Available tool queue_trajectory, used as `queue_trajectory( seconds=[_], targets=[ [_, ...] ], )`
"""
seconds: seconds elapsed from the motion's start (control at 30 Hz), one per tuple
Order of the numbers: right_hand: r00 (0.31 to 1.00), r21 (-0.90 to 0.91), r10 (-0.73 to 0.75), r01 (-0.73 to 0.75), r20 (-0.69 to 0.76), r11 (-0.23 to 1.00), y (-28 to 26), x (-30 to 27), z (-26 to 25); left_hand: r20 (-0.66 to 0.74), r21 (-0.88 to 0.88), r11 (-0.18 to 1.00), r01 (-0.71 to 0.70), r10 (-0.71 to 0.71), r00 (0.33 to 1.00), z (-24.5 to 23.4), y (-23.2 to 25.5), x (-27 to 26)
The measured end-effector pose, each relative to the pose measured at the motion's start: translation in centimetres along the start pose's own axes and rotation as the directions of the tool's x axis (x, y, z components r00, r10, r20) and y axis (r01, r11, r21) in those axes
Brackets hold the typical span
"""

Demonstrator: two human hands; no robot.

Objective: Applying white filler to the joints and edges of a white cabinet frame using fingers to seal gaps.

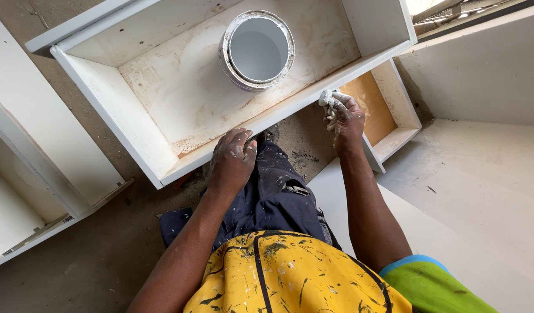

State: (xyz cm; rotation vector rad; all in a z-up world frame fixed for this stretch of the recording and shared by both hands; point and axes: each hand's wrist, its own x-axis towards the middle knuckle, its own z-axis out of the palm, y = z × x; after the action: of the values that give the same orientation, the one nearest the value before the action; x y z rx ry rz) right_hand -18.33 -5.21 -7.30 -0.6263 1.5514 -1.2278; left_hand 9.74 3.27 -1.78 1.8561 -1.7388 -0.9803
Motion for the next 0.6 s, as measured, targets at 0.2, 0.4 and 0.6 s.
queue_trajectory(
  seconds=[0.2,0.4,0.6],
  targets=[
    [0.961,-0.435,-0.272,0.266,0.051,0.860,-2.1,-0.4,1.7,-0.017,0.003,1.000,-0.024,0.025,1.000,0.3,-0.2,0.0],
    [0.880,-0.775,-0.168,0.471,0.443,0.421,3.1,-1.8,3.2,-0.049,-0.047,0.998,-0.048,0.046,0.998,-0.6,0.6,0.1],
    [0.859,-0.840,-0.439,0.427,0.262,0.334,0.1,8.6,-3.3,-0.146,-0.146,0.989,-0.025,0.003,0.989,-2.9,1.4,0.0]
  ],
)
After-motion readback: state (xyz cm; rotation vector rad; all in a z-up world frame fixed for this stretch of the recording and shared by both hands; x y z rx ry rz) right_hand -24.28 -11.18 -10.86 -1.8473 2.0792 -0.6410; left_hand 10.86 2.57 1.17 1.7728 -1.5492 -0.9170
